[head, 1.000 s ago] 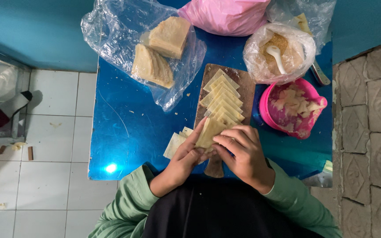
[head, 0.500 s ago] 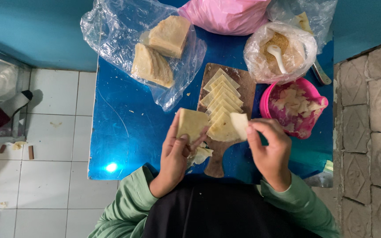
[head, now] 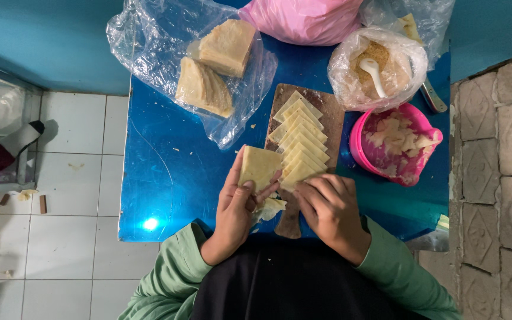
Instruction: The person tears and cuts pieces from a soft white food block by hand on a small wooden board, arranging the thin slices in a fanned pattern on the board and placing some pieces into a pink bowl. They occasionally reach into a plastic bag of fried pieces and a bag of brown powder on the table.
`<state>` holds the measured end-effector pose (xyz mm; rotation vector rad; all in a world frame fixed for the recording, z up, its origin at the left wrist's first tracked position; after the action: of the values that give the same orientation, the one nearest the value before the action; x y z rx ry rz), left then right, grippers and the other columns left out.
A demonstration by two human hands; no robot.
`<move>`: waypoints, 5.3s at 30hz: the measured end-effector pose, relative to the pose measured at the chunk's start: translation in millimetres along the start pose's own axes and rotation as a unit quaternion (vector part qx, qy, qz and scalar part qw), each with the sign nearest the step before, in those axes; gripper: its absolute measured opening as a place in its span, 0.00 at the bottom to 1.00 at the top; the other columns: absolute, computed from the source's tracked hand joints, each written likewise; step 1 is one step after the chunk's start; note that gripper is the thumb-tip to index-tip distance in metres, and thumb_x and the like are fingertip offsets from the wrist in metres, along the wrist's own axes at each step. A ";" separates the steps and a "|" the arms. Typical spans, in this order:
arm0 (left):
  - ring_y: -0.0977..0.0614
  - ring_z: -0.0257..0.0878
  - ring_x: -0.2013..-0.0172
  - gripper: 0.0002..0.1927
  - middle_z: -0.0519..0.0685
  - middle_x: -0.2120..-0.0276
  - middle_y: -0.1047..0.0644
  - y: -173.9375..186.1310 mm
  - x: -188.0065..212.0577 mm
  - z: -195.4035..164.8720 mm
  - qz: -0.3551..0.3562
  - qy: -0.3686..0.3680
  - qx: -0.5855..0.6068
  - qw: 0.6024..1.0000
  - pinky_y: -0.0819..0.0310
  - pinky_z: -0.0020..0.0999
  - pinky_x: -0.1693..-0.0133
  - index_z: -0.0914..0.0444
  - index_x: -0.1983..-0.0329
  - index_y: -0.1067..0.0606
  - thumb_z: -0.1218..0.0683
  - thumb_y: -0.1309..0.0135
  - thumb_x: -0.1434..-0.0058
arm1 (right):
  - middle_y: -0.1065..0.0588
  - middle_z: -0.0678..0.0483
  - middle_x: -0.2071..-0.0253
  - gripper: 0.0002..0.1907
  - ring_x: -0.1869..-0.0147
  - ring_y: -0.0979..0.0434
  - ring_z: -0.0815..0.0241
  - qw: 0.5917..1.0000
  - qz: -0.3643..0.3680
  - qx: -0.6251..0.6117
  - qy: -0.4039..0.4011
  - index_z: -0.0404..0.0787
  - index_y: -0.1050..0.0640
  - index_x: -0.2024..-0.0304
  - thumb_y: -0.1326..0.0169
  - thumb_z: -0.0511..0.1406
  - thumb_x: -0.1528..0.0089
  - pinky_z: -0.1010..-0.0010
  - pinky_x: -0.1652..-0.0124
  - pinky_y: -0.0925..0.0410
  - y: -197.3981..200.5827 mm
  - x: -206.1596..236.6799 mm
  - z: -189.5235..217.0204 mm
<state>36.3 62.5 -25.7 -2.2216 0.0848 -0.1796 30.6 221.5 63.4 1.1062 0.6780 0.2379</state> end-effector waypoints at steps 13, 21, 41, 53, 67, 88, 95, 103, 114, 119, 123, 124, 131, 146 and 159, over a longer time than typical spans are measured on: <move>0.31 0.27 0.65 0.47 0.46 0.48 0.30 -15.8 15.5 16.9 0.175 0.133 -0.002 0.975 0.31 0.25 0.47 0.60 0.16 0.59 0.67 0.61 0.39 | 0.23 0.55 0.56 0.14 0.50 0.25 0.52 0.996 -0.021 -0.083 -0.015 0.42 0.19 0.56 0.35 0.32 0.45 0.60 0.52 0.37 6.6 0.8 3.0; 0.24 0.31 0.51 0.40 0.50 0.42 0.27 -13.4 9.9 21.4 0.114 0.139 -0.161 0.970 0.27 0.29 0.46 0.60 0.16 0.57 0.56 0.52 0.25 | 0.21 0.54 0.57 0.14 0.50 0.22 0.53 0.985 -0.013 -0.170 -0.042 0.40 0.20 0.56 0.35 0.31 0.44 0.63 0.52 0.34 5.1 2.0 -5.8; 0.23 0.41 0.41 0.24 0.52 0.40 0.28 16.4 11.0 -76.8 -0.084 -0.055 -0.266 0.959 0.24 0.34 0.43 0.63 0.28 0.41 0.52 0.58 0.24 | 0.22 0.52 0.57 0.07 0.51 0.24 0.53 0.995 -0.067 -0.025 -0.073 0.39 0.24 0.59 0.39 0.31 0.38 0.60 0.50 0.36 31.0 26.0 -33.9; 0.18 0.43 0.69 0.22 0.59 0.67 0.20 -9.8 16.9 -68.1 0.057 0.143 -0.598 0.787 0.24 0.35 0.63 0.60 0.33 0.31 0.59 0.52 0.31 | 0.23 0.56 0.59 0.10 0.51 0.23 0.57 1.000 0.003 -0.018 -0.020 0.42 0.22 0.61 0.36 0.33 0.43 0.61 0.50 0.39 12.2 10.9 4.4; 0.26 0.57 0.49 0.32 0.58 0.44 0.24 -38.0 15.6 -74.8 0.123 -0.109 -0.718 0.677 0.30 0.46 0.47 0.64 0.33 0.33 0.58 0.40 0.41 | 0.22 0.57 0.57 0.15 0.51 0.25 0.56 0.998 -0.017 -0.052 -0.038 0.43 0.20 0.58 0.32 0.40 0.43 0.59 0.51 0.37 34.2 19.3 -25.6; 0.23 0.49 0.54 0.23 0.48 0.59 0.19 -34.6 -2.4 -58.8 0.245 -0.009 -0.753 0.611 0.29 0.44 0.51 0.59 0.47 0.25 0.52 0.36 0.46 | 0.47 0.43 0.25 0.47 0.25 0.53 0.36 0.962 0.173 0.176 -0.116 0.43 0.19 0.49 0.34 0.64 0.63 0.34 0.39 0.50 57.8 25.4 -162.9; 0.26 0.48 0.48 0.27 0.49 0.50 0.24 -41.3 -3.7 -65.9 0.230 -0.005 -0.790 0.569 0.35 0.45 0.52 0.56 0.46 0.23 0.55 0.36 0.52 | 0.44 0.47 0.26 0.42 0.23 0.52 0.40 0.957 0.178 0.193 -0.126 0.44 0.20 0.53 0.33 0.63 0.59 0.39 0.37 0.48 60.0 25.4 -159.3; 0.28 0.47 0.47 0.34 0.48 0.49 0.26 -64.7 -4.4 -72.0 0.251 -0.048 -0.818 0.516 0.40 0.49 0.48 0.56 0.38 0.29 0.50 0.37 0.51 | 0.45 0.42 0.26 0.47 0.25 0.52 0.37 0.969 0.144 0.176 -0.093 0.46 0.22 0.44 0.36 0.64 0.59 0.37 0.39 0.48 57.2 16.5 -150.5; 0.32 0.51 0.39 0.40 0.54 0.40 0.30 -93.5 -19.2 -42.1 0.242 -0.159 -0.804 0.519 0.43 0.57 0.42 0.60 0.31 0.36 0.35 0.45 0.40 | 0.39 0.48 0.29 0.39 0.23 0.48 0.40 0.968 0.115 0.199 -0.097 0.45 0.20 0.51 0.38 0.65 0.51 0.40 0.35 0.49 53.5 22.4 -146.1; 0.50 0.62 0.28 0.57 0.63 0.28 0.47 -89.3 -36.9 -9.4 0.263 -0.143 -0.818 0.491 0.56 0.72 0.38 0.59 0.25 0.50 0.31 0.40 0.50 | 0.39 0.45 0.30 0.46 0.27 0.47 0.37 0.971 0.067 0.186 -0.136 0.40 0.19 0.48 0.36 0.64 0.58 0.39 0.39 0.49 66.2 29.7 -143.5; 0.57 0.66 0.27 0.66 0.65 0.27 0.53 -79.1 -44.2 1.9 0.271 -0.095 -0.826 0.486 0.62 0.82 0.39 0.57 0.23 0.56 0.29 0.36 0.58 | 0.43 0.41 0.24 0.47 0.27 0.48 0.35 0.960 0.099 0.226 -0.133 0.37 0.19 0.47 0.34 0.62 0.59 0.39 0.39 0.49 68.0 33.6 -147.0; 0.58 0.67 0.27 0.68 0.66 0.27 0.53 -77.2 -46.2 4.4 0.272 -0.082 -0.830 0.481 0.63 0.84 0.40 0.57 0.23 0.56 0.29 0.35 0.60 | 0.44 0.40 0.24 0.45 0.27 0.48 0.34 0.958 0.108 0.232 -0.131 0.37 0.18 0.49 0.33 0.61 0.58 0.39 0.38 0.49 65.9 32.9 -147.9; 0.58 0.69 0.28 0.74 0.67 0.28 0.51 -72.0 -52.5 3.3 0.244 -0.077 -0.850 0.461 0.61 0.89 0.43 0.57 0.24 0.55 0.25 0.34 0.69 | 0.38 0.45 0.27 0.28 0.25 0.47 0.39 0.953 0.147 0.233 -0.124 0.38 0.17 0.69 0.31 0.55 0.54 0.43 0.38 0.48 60.1 27.2 -147.1; 0.59 0.70 0.28 0.73 0.68 0.27 0.53 -63.1 -50.5 -3.1 0.241 -0.086 -0.845 0.469 0.61 0.90 0.44 0.58 0.24 0.53 0.24 0.35 0.68 | 0.52 0.33 0.22 0.55 0.27 0.55 0.23 0.967 0.055 0.194 -0.158 0.39 0.24 0.34 0.37 0.65 0.54 0.27 0.38 0.52 58.5 49.5 -173.4; 0.59 0.70 0.28 0.73 0.68 0.27 0.53 -60.6 -50.6 -1.1 0.244 -0.079 -0.846 0.467 0.63 0.91 0.45 0.57 0.24 0.53 0.23 0.36 0.68 | 0.41 0.43 0.29 0.39 0.23 0.51 0.34 0.956 0.123 0.209 -0.162 0.38 0.18 0.58 0.37 0.63 0.51 0.33 0.36 0.51 51.4 41.0 -159.7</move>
<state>-14.0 105.0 17.9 -3.9599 1.3110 0.8728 -27.5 383.5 49.3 1.5987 0.2975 0.1207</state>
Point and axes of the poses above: each hand's wrist, its own x-axis away from the middle knuckle, its own y-axis out of the back of the hand, z = x × y, the point moved 6 cm from there along -x, towards the middle knuckle
